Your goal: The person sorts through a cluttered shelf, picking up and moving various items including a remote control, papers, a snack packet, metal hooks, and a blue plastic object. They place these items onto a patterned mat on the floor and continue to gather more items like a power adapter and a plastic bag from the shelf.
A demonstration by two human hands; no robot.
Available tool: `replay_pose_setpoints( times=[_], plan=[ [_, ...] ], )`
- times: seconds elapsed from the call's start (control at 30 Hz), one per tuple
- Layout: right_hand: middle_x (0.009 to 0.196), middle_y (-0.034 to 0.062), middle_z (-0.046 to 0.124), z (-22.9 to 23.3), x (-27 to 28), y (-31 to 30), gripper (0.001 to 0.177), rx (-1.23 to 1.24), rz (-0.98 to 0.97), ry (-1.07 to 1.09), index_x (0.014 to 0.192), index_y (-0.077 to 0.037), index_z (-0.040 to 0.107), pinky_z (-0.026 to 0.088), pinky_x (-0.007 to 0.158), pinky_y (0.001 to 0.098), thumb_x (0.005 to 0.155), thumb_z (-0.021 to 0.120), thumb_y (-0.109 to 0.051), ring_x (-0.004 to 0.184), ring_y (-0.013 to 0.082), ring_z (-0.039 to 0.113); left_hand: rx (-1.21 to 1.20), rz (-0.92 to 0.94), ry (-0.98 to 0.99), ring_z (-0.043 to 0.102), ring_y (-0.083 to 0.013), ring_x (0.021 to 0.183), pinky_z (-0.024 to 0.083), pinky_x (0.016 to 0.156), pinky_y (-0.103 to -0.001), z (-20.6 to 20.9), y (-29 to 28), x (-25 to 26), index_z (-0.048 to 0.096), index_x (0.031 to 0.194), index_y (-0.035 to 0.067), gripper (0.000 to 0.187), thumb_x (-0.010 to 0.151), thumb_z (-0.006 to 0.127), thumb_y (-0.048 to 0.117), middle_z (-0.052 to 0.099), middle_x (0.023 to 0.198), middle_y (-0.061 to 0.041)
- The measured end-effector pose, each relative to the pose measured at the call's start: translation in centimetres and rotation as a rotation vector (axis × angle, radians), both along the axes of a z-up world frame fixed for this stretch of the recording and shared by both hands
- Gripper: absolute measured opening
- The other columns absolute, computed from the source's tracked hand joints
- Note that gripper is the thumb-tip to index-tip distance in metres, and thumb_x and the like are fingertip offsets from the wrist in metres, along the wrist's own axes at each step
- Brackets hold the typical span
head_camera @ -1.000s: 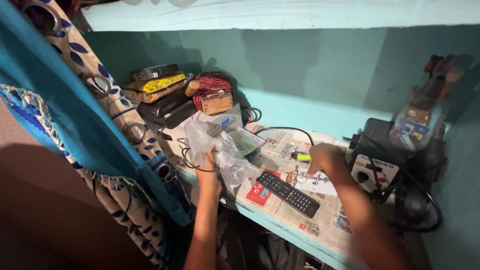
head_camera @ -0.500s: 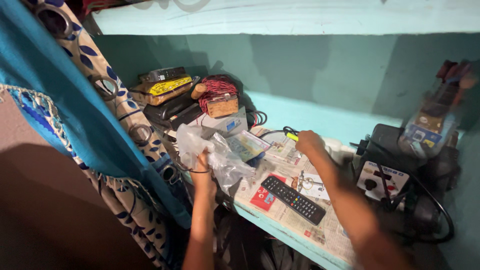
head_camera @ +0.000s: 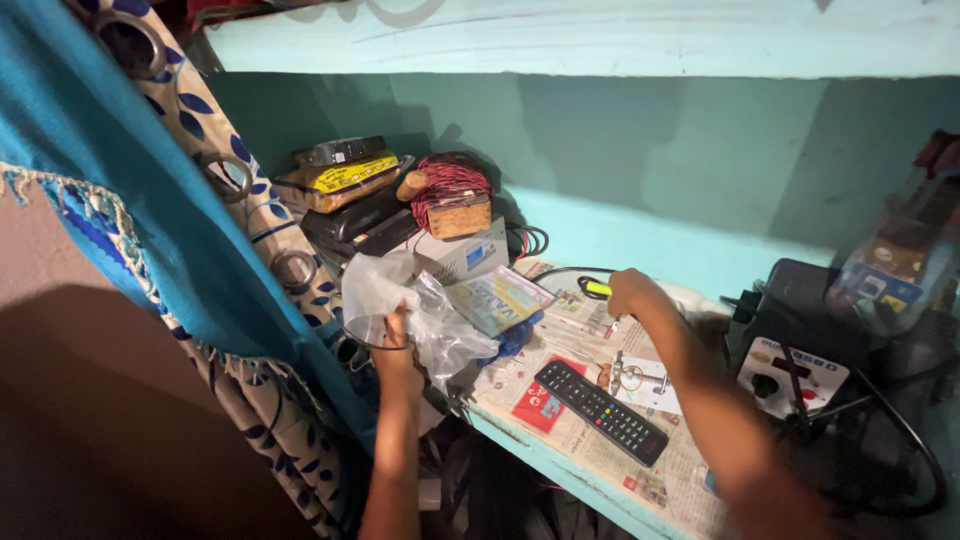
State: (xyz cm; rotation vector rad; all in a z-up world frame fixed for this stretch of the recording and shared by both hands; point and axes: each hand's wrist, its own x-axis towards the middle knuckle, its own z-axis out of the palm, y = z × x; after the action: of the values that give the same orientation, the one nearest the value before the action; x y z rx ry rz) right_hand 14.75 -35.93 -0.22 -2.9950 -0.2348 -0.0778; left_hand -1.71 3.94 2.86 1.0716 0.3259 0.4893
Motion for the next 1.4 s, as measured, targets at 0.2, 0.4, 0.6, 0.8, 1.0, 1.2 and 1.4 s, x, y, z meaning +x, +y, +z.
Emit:
replay_pose_setpoints(
  times=[0.2, 0.4, 0.6, 0.8, 1.0, 1.2, 1.4],
  plan=[
    [0.094, 0.0154, 0.080, -0.3, -0.3, -0.2, 0.053, 0.033, 0.086, 0.236, 0.098, -0.002, 0.079, 0.060, 0.080, 0.0374, 0.062, 0.091, -0.039, 0.089, 0.0298, 0.079, -0.003, -0.016, -0.098, 0.036, -0.0071, 0.042, 0.026, 0.041, -0.026, -0.3, 0.2, -0.2, 0.063, 0.089, 0.018, 0.033, 0.085, 0.077, 0.048, 0.039, 0.055, 0.008],
    [0.094, 0.0147, 0.078, -0.4, -0.5, -0.5, 0.046, 0.081, 0.122, 0.339, 0.100, -0.005, 0.078, 0.057, 0.078, 0.0404, 0.065, 0.090, -0.033, 0.088, 0.0316, 0.075, -0.008, -0.002, -0.164, 0.036, -0.0074, 0.041, 0.026, 0.039, -0.026, -0.2, -0.3, -0.7, 0.062, 0.087, 0.018, 0.029, 0.085, 0.078, 0.043, 0.041, 0.055, 0.008],
    [0.088, 0.0141, 0.080, -1.2, -1.0, -1.2, 0.041, 0.130, 0.150, 0.260, 0.096, -0.004, 0.080, 0.058, 0.074, 0.0405, 0.071, 0.083, -0.036, 0.081, 0.0292, 0.077, -0.003, -0.027, -0.124, 0.036, -0.0071, 0.041, 0.026, 0.040, -0.025, 0.3, -0.6, -1.7, 0.061, 0.086, 0.017, 0.026, 0.089, 0.076, 0.039, 0.042, 0.055, 0.007],
    [0.087, 0.0138, 0.080, 0.9, -1.4, -2.2, 0.041, 0.049, 0.080, 0.253, 0.095, -0.005, 0.082, 0.059, 0.074, 0.0397, 0.070, 0.081, -0.038, 0.081, 0.0281, 0.077, 0.020, -0.030, -0.212, 0.035, -0.0062, 0.042, 0.024, 0.040, -0.025, 0.6, -1.3, -1.6, 0.060, 0.088, 0.019, 0.020, 0.090, 0.073, 0.034, 0.041, 0.057, 0.009],
    [0.085, 0.0165, 0.077, -1.1, -1.1, -2.3, 0.048, 0.187, 0.077, 0.117, 0.093, -0.004, 0.079, 0.058, 0.073, 0.0391, 0.064, 0.086, -0.041, 0.078, 0.0310, 0.076, 0.026, -0.033, -0.187, 0.035, -0.0056, 0.043, 0.025, 0.041, -0.026, -0.3, -1.4, -0.5, 0.056, 0.084, 0.020, 0.024, 0.091, 0.075, 0.033, 0.039, 0.058, 0.009],
    [0.080, 0.0174, 0.077, -4.4, 1.1, -0.5, 0.051, 0.261, 0.075, 0.040, 0.085, -0.003, 0.080, 0.057, 0.073, 0.0409, 0.064, 0.085, -0.049, 0.076, 0.0330, 0.075, -0.020, -0.051, -0.225, 0.034, -0.0055, 0.043, 0.023, 0.041, -0.026, -1.3, -1.4, 0.1, 0.058, 0.085, 0.020, 0.021, 0.089, 0.076, 0.031, 0.038, 0.058, 0.009],
    [0.086, 0.0182, 0.078, -3.7, 1.1, -0.3, 0.049, 0.213, 0.137, 0.090, 0.091, -0.004, 0.079, 0.057, 0.075, 0.0403, 0.065, 0.084, -0.046, 0.080, 0.0323, 0.075, 0.021, -0.040, -0.187, 0.033, -0.0050, 0.041, 0.022, 0.040, -0.026, -1.5, -1.1, -0.3, 0.061, 0.085, 0.019, 0.020, 0.092, 0.073, 0.033, 0.037, 0.055, 0.009]
  ],
)
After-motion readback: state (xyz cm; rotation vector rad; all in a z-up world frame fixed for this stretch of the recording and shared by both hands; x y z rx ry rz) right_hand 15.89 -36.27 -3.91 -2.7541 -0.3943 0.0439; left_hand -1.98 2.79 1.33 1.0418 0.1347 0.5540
